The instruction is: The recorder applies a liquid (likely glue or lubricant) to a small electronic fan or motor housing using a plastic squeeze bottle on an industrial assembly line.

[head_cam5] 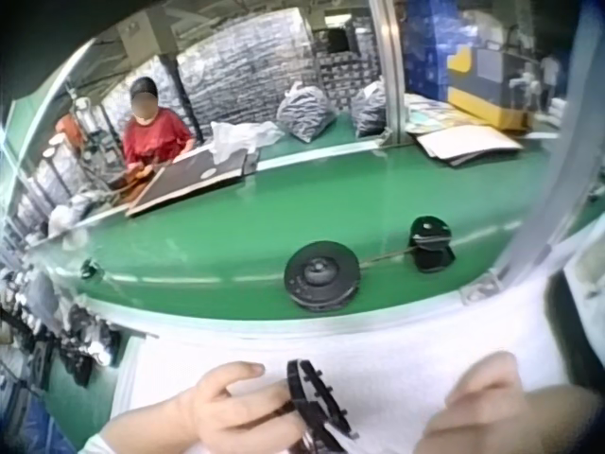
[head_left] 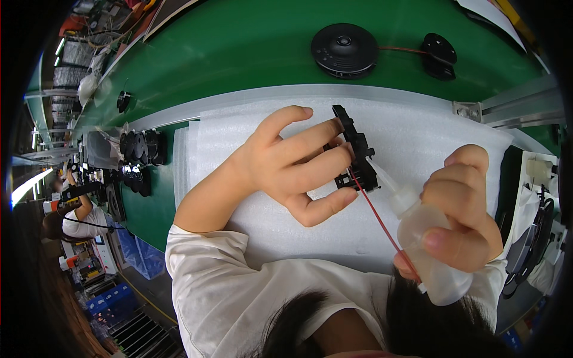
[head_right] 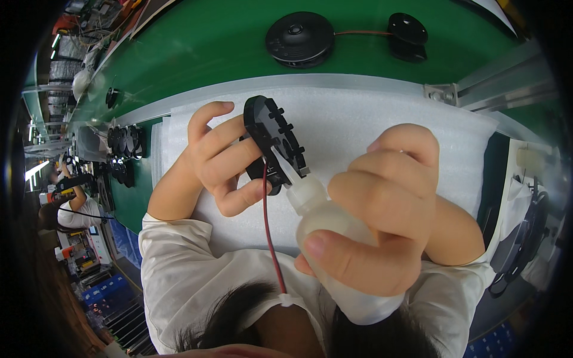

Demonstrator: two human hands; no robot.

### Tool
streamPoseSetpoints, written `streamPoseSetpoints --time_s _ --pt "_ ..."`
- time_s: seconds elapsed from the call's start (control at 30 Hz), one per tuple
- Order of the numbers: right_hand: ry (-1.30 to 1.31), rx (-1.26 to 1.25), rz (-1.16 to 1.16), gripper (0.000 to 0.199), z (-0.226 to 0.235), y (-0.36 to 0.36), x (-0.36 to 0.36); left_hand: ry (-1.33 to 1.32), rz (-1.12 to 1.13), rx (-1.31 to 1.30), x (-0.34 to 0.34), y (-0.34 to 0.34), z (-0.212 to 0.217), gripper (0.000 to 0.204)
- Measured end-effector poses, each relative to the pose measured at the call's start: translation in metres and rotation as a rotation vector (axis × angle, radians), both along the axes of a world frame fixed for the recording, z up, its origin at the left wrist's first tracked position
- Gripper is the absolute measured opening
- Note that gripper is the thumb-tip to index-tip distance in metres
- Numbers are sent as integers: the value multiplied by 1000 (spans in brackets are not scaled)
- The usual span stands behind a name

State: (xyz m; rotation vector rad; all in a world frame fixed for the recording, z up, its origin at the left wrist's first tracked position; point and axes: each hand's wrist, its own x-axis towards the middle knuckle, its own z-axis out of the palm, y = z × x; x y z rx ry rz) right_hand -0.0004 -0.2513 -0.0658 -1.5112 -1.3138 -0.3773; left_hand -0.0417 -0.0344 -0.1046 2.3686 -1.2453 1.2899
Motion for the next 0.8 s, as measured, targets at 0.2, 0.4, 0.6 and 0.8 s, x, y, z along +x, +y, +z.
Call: streamPoseSetpoints --time_s 0.2,0.4,0.6,0.8 --pt "-140 19 53 39 -6 -2 8 74 35 -110 -3 -2 2 46" --pt "-192 16 72 40 -11 -3 7 53 132 -129 -6 1 2 38" --pt "-199 -3 80 41 -9 -5 8 29 227 -154 -2 2 3 29" --pt "-257 52 30 37 -14 0 8 -38 301 -189 5 2 1 49"
